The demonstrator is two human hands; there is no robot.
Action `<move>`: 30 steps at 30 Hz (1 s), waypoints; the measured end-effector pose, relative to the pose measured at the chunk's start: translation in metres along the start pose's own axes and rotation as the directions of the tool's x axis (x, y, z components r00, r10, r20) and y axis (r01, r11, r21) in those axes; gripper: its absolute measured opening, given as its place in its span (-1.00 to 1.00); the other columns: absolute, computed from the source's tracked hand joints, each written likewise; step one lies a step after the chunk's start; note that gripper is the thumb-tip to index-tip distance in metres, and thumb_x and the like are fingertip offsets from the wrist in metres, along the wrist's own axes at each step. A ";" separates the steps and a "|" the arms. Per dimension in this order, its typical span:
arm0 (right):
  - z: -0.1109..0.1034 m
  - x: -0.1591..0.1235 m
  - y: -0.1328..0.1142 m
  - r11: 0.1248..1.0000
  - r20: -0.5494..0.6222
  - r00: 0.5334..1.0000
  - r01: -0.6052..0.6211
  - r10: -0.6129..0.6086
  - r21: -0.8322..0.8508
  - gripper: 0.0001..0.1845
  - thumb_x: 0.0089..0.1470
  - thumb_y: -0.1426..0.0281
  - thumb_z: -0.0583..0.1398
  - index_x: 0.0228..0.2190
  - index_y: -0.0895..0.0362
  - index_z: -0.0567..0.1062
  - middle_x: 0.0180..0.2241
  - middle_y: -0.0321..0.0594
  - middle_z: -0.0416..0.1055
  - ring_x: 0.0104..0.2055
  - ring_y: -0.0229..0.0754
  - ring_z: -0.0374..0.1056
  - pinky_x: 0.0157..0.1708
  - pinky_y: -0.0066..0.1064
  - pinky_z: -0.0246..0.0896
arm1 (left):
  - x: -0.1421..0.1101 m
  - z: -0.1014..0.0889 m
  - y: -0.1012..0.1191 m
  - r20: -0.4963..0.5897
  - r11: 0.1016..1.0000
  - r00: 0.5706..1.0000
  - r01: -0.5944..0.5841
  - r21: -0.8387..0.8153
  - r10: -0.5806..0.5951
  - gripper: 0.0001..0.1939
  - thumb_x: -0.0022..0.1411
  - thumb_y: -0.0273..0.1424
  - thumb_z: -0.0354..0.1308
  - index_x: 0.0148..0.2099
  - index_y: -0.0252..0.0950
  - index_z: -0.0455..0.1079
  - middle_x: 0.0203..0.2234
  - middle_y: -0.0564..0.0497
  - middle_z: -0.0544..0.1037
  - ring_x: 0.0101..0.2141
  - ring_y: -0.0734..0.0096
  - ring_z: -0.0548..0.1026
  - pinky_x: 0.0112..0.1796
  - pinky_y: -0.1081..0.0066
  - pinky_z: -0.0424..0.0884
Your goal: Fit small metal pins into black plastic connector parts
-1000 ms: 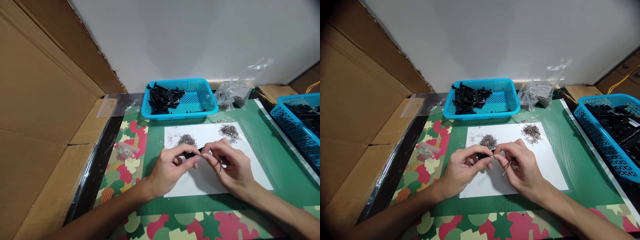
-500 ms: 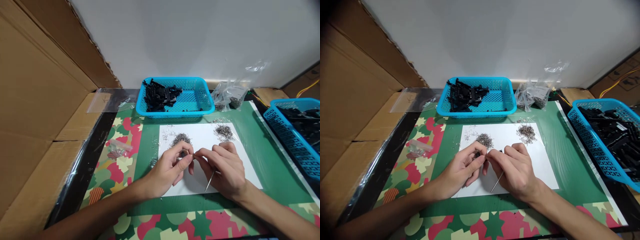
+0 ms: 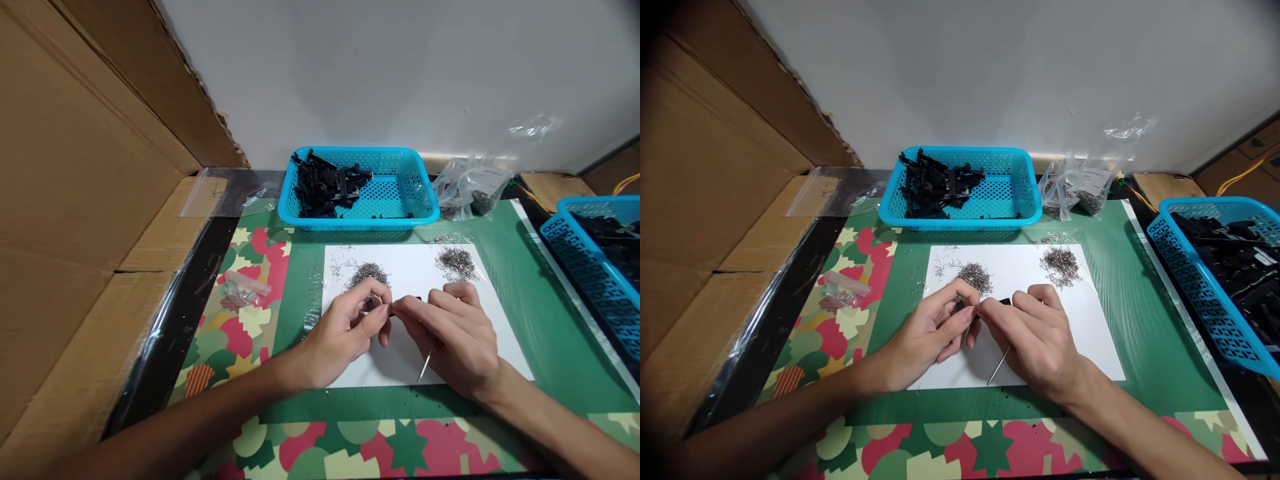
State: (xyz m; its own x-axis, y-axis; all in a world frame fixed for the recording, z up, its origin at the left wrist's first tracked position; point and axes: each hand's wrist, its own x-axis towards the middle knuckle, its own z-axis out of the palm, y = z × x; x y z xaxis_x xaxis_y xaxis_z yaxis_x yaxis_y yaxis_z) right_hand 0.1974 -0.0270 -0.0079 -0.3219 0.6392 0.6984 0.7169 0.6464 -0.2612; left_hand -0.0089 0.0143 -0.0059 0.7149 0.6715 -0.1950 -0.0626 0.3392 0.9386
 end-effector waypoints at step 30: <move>-0.017 0.007 0.002 0.956 -0.043 0.972 -0.217 0.230 0.200 -0.79 0.21 0.62 0.33 -0.18 0.09 0.59 -0.62 -0.53 0.12 -0.61 -0.36 0.06 -0.38 -0.33 0.13 | 0.003 -0.008 -0.002 0.036 0.986 0.998 -0.050 -0.161 0.056 -0.77 0.55 -0.21 0.18 0.01 -0.19 0.21 -0.28 0.06 0.53 -0.63 0.73 0.23 -0.61 0.59 0.05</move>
State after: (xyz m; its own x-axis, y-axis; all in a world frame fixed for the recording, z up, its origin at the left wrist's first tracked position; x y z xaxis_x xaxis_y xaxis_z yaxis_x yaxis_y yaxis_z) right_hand 0.2075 -0.0288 0.0079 -0.1216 0.7520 0.6478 0.6313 0.5623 -0.5342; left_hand -0.0120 0.0210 -0.0102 0.7349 0.6653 -0.1317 -0.2089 0.4068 0.8893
